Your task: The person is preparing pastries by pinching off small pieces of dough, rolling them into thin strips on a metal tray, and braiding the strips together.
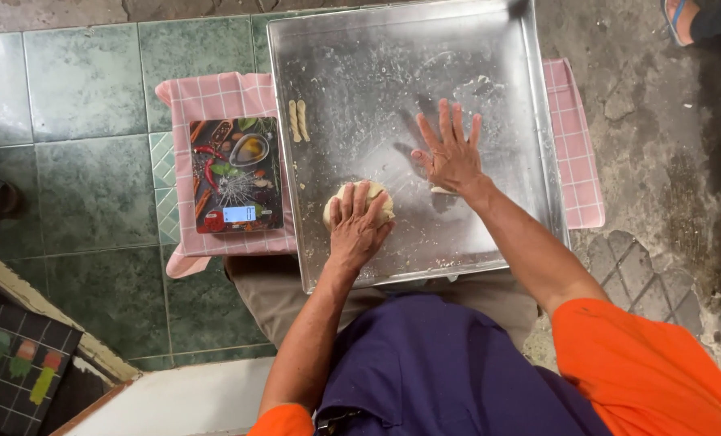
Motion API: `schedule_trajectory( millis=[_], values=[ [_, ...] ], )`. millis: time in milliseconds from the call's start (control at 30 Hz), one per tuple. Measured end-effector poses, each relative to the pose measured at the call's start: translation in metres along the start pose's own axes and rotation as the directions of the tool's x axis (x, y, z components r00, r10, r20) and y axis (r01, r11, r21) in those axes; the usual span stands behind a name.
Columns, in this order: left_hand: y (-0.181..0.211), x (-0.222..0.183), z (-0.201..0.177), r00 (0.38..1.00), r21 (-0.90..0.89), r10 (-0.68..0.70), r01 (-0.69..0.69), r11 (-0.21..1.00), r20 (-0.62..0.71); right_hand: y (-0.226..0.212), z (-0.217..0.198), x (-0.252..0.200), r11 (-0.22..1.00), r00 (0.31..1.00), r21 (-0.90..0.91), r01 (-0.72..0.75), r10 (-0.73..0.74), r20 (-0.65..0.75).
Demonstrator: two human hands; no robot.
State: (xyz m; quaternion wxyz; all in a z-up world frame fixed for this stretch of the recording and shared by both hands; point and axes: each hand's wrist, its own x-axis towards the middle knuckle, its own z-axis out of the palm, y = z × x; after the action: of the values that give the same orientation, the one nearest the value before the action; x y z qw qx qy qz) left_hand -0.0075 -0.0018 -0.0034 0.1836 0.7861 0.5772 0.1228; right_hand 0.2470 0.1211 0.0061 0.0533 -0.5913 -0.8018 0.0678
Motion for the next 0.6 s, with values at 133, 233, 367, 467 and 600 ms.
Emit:
schedule_trajectory(
  millis=[133,233,367,467,600],
  values=[
    [0.000,-0.003,0.001,1.000,0.014,-0.005,0.005,1.000,-0.004,-0.035,-0.006,-0.042,0.999,0.999,0.032,-0.029,0.028,0.039],
    [0.001,0.000,-0.002,1.000,0.007,-0.002,0.002,1.000,0.001,-0.063,-0.006,-0.088,0.997,0.997,-0.020,0.077,-0.078,-0.014],
    [0.001,0.000,-0.006,1.000,0.001,-0.015,0.015,1.000,0.018,-0.044,0.030,-0.089,0.982,0.990,-0.160,0.099,-0.114,-0.083],
    [0.003,-0.003,-0.003,1.000,0.010,-0.008,0.008,1.000,0.015,-0.017,0.022,-0.049,0.973,0.964,-0.195,0.125,-0.165,-0.208],
    [0.000,-0.002,-0.002,1.000,0.007,0.011,-0.011,1.000,-0.008,-0.006,-0.004,-0.006,0.996,0.996,0.020,0.091,-0.091,-0.005]
  ],
)
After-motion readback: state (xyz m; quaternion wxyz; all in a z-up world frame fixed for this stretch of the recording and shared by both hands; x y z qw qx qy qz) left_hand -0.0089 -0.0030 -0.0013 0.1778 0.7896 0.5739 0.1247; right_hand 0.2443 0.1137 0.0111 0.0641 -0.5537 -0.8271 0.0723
